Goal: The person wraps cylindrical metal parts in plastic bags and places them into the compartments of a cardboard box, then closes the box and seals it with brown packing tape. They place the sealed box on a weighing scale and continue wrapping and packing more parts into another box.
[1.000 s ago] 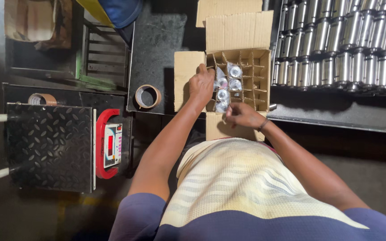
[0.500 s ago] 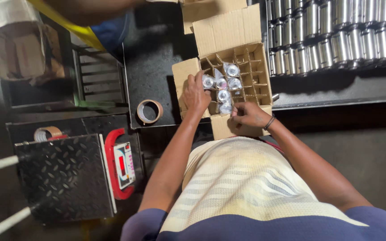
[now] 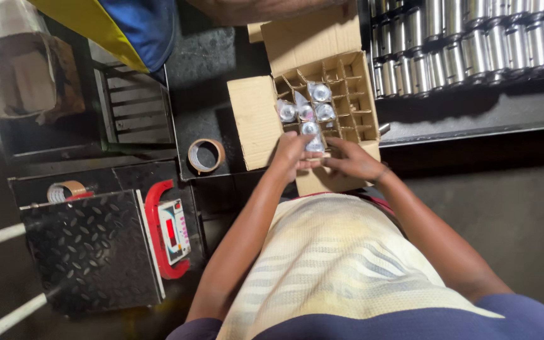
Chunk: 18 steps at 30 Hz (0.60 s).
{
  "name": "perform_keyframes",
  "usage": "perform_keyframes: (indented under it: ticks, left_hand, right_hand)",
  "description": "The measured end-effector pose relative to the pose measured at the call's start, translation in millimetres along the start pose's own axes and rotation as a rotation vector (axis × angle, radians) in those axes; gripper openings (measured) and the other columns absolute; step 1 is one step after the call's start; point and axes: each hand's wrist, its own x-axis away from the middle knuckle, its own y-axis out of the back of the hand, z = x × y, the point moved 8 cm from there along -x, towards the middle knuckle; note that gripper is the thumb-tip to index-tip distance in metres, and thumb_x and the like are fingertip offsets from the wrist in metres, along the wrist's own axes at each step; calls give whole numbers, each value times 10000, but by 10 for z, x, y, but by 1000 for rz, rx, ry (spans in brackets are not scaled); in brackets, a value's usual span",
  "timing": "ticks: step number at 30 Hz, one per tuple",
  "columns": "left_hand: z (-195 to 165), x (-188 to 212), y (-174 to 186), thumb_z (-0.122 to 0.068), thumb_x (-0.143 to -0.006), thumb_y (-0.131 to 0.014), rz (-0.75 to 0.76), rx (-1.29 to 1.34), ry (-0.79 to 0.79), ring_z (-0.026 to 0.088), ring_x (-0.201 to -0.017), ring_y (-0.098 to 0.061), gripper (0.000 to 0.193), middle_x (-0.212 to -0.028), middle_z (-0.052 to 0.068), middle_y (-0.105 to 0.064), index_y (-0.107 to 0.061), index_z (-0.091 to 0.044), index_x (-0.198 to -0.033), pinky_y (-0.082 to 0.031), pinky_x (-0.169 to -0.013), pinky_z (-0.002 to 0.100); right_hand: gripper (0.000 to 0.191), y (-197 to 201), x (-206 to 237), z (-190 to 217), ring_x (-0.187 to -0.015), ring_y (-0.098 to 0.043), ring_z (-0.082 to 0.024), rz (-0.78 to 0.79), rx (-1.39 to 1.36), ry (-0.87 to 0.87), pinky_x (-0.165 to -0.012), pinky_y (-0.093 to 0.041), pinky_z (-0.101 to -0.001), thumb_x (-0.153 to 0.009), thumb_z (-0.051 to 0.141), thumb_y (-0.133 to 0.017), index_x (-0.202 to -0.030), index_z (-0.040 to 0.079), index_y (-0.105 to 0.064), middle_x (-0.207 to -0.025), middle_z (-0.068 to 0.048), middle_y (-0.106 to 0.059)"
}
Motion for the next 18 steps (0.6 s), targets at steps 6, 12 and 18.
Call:
perform_keyframes:
  ticks: [6, 12, 18]
  left_hand:
    - [28, 116, -60, -211, -855, -713, -234, -86, 24, 323, -947, -640, 873, -1313, 246, -460, -105, -143, -1477, -637, -670, 397]
    - [161, 112, 50, -210, -830, -742, -233, -84, -20, 302, -960, -571, 822, -1323, 234, -492, -222, -150, -1465, -525, -592, 379]
    - [-364, 193, 13, -349, -1006, -760, -466, -1258, -434, 389, -887, -679, 447, -956, 196, -717, -542, -65, -1274, -504, -702, 512]
  right_hand:
    - [632, -8, -200, -9, -650, -758, -220, 47, 266, -51, -586, -619, -341, -886, 139, -691, -1450, 5, -439, -835, -187, -762]
    - [653, 25, -111, 160, -727, -741, -340, -5, 495, 256, -697, -589, -444, -748, 187, -790, -1321, -35, -568, -828, -242, -735]
    - [631, 52, -118, 44, -882, -695, -445, 17, 716, 323, -808, -563, -494, -810, 292, -825, -1269, -65, -581, -964, -301, -709]
